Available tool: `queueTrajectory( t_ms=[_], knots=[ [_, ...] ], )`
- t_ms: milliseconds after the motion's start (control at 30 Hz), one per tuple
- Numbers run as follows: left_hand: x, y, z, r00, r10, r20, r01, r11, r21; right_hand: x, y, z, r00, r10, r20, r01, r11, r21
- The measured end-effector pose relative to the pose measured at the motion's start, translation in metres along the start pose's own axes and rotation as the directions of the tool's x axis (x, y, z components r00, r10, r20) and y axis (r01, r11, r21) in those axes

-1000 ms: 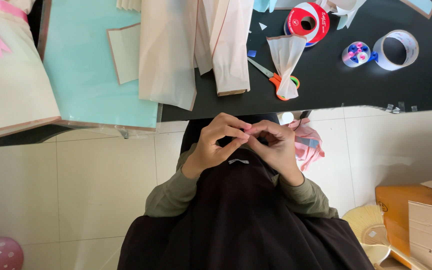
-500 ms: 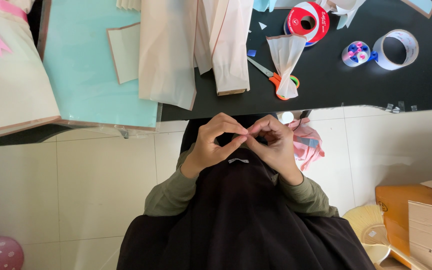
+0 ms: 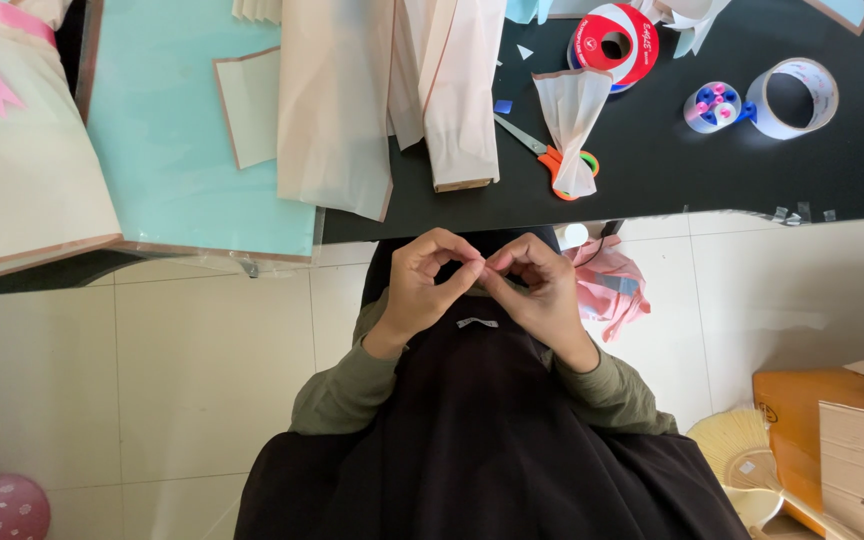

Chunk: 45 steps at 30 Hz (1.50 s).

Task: The person wraps a rectangular cardboard base with floral wrapping paper by hand and secures it with tape. They then use scissors to trim the excess paper and continue folding the material around the base.

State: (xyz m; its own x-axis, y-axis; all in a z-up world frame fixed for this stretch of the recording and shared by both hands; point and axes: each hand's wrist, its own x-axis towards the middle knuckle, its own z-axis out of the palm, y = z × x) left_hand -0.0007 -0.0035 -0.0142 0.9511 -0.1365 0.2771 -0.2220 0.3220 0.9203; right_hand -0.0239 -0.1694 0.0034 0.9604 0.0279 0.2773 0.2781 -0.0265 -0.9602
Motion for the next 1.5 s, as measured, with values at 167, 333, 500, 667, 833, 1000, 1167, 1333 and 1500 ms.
queueTrajectory(
  t_ms=[167, 333, 500, 667, 833, 1000, 1167, 1333, 1500],
  knots=[
    [0.0, -0.005, 0.001, 0.99, -0.091, -0.107, 0.075, 0.987, -0.141, 0.001, -0.001, 0.003, 1.0, 0.009, 0.018, -0.011, 0.997, 0.076],
    [0.006, 0.004, -0.008, 0.964, -0.102, -0.247, 0.072, 0.989, -0.127, 0.002, -0.002, 0.0, 0.999, 0.025, 0.045, -0.03, 0.993, 0.113],
    [-0.001, -0.002, 0.002, 0.965, -0.077, -0.252, 0.045, 0.99, -0.131, 0.004, -0.003, 0.008, 0.996, 0.026, 0.083, -0.035, 0.993, 0.109],
    [-0.006, -0.009, 0.007, 0.971, -0.066, -0.229, 0.014, 0.975, -0.224, 0.007, -0.002, 0.012, 0.997, -0.023, 0.071, 0.016, 0.995, 0.101],
    [-0.006, -0.01, 0.005, 0.977, -0.055, -0.208, 0.008, 0.975, -0.221, 0.007, -0.002, 0.014, 0.999, -0.047, 0.027, 0.046, 0.998, 0.052],
    [-0.005, -0.016, 0.002, 0.974, 0.003, -0.225, -0.045, 0.983, -0.181, 0.006, 0.005, 0.017, 0.999, -0.03, 0.031, 0.028, 0.996, 0.085],
    [0.0, -0.014, 0.003, 0.964, 0.101, -0.247, -0.124, 0.989, -0.081, 0.008, 0.004, 0.019, 0.999, -0.035, 0.022, 0.035, 0.999, 0.022],
    [0.001, -0.014, 0.002, 0.95, 0.184, -0.252, -0.189, 0.982, 0.004, 0.009, 0.0, 0.019, 0.998, -0.057, 0.028, 0.057, 0.998, 0.007],
    [0.0, -0.018, 0.005, 0.958, 0.126, -0.26, -0.132, 0.991, -0.009, 0.006, 0.007, 0.017, 0.997, -0.052, 0.051, 0.049, 0.997, 0.056]
  ],
)
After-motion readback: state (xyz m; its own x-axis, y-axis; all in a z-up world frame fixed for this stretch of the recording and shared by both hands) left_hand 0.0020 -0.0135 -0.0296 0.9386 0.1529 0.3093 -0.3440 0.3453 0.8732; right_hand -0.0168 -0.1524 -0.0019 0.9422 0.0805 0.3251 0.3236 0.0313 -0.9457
